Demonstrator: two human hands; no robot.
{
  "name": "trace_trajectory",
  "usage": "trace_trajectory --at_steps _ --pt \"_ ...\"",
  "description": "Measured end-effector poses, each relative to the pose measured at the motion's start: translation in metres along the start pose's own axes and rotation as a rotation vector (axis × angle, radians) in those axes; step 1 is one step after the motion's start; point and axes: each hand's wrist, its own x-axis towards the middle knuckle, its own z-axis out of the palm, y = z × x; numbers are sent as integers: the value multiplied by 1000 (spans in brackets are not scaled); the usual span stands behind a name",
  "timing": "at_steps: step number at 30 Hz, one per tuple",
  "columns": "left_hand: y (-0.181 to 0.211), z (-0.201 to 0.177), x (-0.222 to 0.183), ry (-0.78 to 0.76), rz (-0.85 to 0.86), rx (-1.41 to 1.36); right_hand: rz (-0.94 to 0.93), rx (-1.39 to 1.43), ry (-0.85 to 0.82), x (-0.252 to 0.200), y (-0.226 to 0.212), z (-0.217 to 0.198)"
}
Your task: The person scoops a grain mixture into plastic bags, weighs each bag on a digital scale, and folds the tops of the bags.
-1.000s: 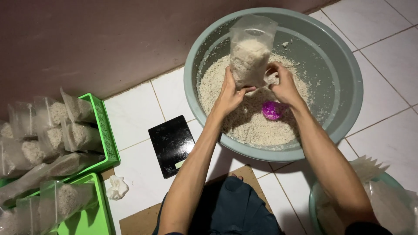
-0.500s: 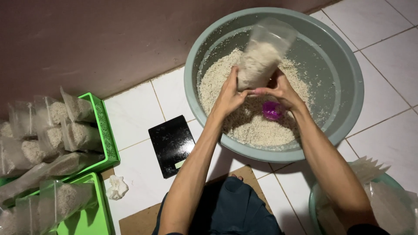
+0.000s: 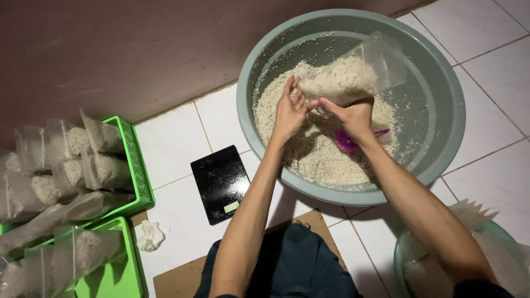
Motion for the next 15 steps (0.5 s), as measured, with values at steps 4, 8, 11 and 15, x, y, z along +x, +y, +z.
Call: trace_trajectory --at_steps 4,8,11,15 --pt "20 6 -15 -15 -105 20 195 -113 -22 4 -34 7" --pt "-3 7 -15 -229 -130 377 -11 -31 63 7 -36 3" --pt "-6 10 -15 -317 -159 440 -42 -10 114 10 -50 -2" --pt "-18 -2 -13 -267 -156 840 -73 55 132 17 -41 -6"
